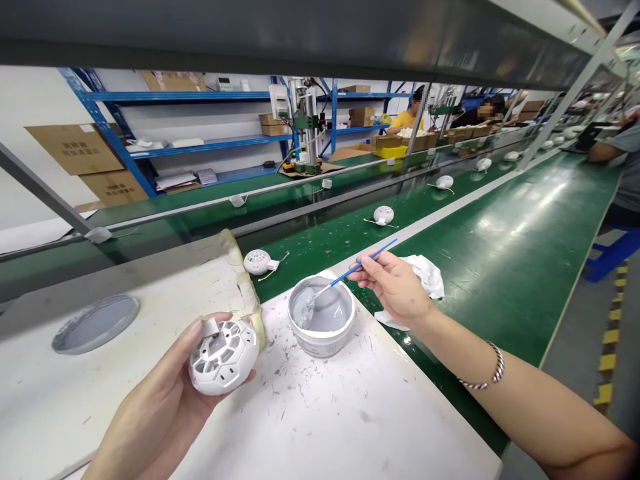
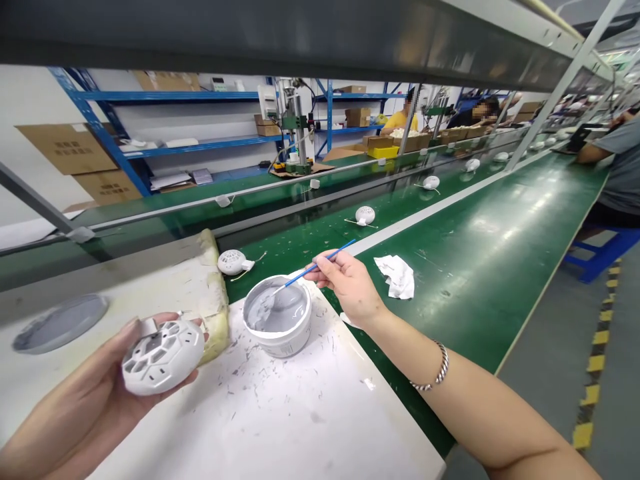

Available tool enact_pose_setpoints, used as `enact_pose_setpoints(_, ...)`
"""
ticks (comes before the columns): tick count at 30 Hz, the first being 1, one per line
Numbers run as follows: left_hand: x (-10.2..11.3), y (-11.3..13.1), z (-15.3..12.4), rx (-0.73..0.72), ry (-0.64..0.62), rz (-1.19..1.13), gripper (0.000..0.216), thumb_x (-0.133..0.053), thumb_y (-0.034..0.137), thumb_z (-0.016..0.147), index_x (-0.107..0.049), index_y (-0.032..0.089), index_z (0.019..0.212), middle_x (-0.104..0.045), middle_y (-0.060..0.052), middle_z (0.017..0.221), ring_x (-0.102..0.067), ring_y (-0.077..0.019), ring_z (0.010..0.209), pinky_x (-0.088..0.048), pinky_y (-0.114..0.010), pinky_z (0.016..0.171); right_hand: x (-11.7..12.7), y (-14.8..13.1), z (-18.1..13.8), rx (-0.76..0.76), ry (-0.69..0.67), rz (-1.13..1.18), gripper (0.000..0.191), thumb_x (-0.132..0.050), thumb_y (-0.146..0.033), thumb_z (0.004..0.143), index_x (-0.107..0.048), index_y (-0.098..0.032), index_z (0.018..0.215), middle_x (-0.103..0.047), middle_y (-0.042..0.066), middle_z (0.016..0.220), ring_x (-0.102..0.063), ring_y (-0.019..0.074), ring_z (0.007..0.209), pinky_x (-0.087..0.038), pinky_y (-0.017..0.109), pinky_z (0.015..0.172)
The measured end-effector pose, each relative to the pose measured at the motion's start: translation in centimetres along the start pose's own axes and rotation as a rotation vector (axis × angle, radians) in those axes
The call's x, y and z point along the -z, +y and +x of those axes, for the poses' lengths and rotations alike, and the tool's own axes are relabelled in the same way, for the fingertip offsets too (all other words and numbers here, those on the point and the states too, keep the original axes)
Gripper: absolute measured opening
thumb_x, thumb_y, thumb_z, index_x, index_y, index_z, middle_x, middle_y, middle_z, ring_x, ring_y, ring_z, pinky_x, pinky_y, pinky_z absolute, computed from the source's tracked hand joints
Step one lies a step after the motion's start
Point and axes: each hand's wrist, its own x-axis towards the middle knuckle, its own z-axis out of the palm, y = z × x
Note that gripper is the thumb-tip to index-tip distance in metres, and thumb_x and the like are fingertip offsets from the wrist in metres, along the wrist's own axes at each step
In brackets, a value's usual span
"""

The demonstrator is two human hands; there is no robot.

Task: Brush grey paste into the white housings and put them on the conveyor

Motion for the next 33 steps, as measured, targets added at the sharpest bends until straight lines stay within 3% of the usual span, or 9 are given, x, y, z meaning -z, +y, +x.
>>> enact_pose_setpoints(6,1.3,-0.8,0.8,0.043,-0.079,-0.020,0.031,-0.066,0.038,0.079,-0.070,0.021,0.105,-0.069,-0.013,0.109,-0.068,-0.0296,0.087,-0.063,-0.046,0.065,-0.1,0.1,0.3,-0.196,0.061,0.154,0.031,-0.080,-0.041,0.068,-0.061,-0.018,0.073,-0.067,0.000,0.069,-0.068,0.0113,0.068,-0.051,0.018,0.056)
enact_pose_setpoints(14,-0.6,-0.7,-1.0,0.114,-0.126,-0.050,0.025,-0.056,0.038,0.086,-0.070,0.021,0.100,-0.069,-0.009,0.098,-0.066,-0.0232,0.078,-0.062,-0.041,0.063,0.0,0.0,0.2,-0.255,0.111,0.276,0.025,-0.083,-0.029,0.066,-0.061,-0.019,0.071,-0.067,-0.003,0.068,-0.068,0.0079,0.068,-0.052,0.013,0.056)
enact_pose_setpoints(18,-0.5,-1.5,-1.0,0.202,-0.254,-0.083,0.032,-0.059,0.046,0.083,-0.068,0.022,0.103,-0.067,-0.008,0.096,-0.066,-0.0256,0.082,-0.060,-0.044,0.066,-0.5,-0.8,-1.0,-0.187,0.111,0.290,0.025,-0.085,-0.032,0.065,-0.064,-0.021,0.073,-0.070,-0.003,0.074,-0.069,0.0090,0.071,-0.055,0.014,0.060)
enact_pose_setpoints(22,-0.4,-2.2,-1.1,0.227,-0.333,-0.092,0.034,-0.061,0.049,0.081,-0.067,0.022,0.102,-0.065,-0.008,0.100,-0.064,-0.0248,0.082,-0.059,-0.045,0.069,-1.9,-1.4,-3.3,-0.095,0.004,0.204,0.024,-0.082,-0.039,0.069,-0.065,-0.023,0.073,-0.071,-0.002,0.074,-0.070,0.0105,0.066,-0.057,0.017,0.062)
enact_pose_setpoints(28,-1.5,-2.0,-2.5,0.233,-0.350,-0.057,0.030,-0.057,0.044,0.086,-0.065,0.022,0.104,-0.060,-0.007,0.100,-0.058,-0.0197,0.081,-0.057,-0.037,0.069,-3.2,-1.6,-5.8,0.084,-0.199,0.044,0.012,-0.071,-0.035,0.082,-0.067,-0.024,0.081,-0.073,-0.001,0.079,-0.070,0.0120,0.067,-0.061,0.024,0.068)
enact_pose_setpoints(33,-1.9,-1.5,-3.3,0.217,-0.391,-0.040,0.024,-0.054,0.041,0.088,-0.062,0.022,0.100,-0.057,-0.005,0.097,-0.054,-0.0178,0.081,-0.053,-0.033,0.069,-3.3,-1.5,-6.6,0.230,-0.273,-0.025,0.005,-0.067,-0.025,0.087,-0.070,-0.028,0.088,-0.073,-0.001,0.083,-0.071,0.0136,0.074,-0.063,0.026,0.072)
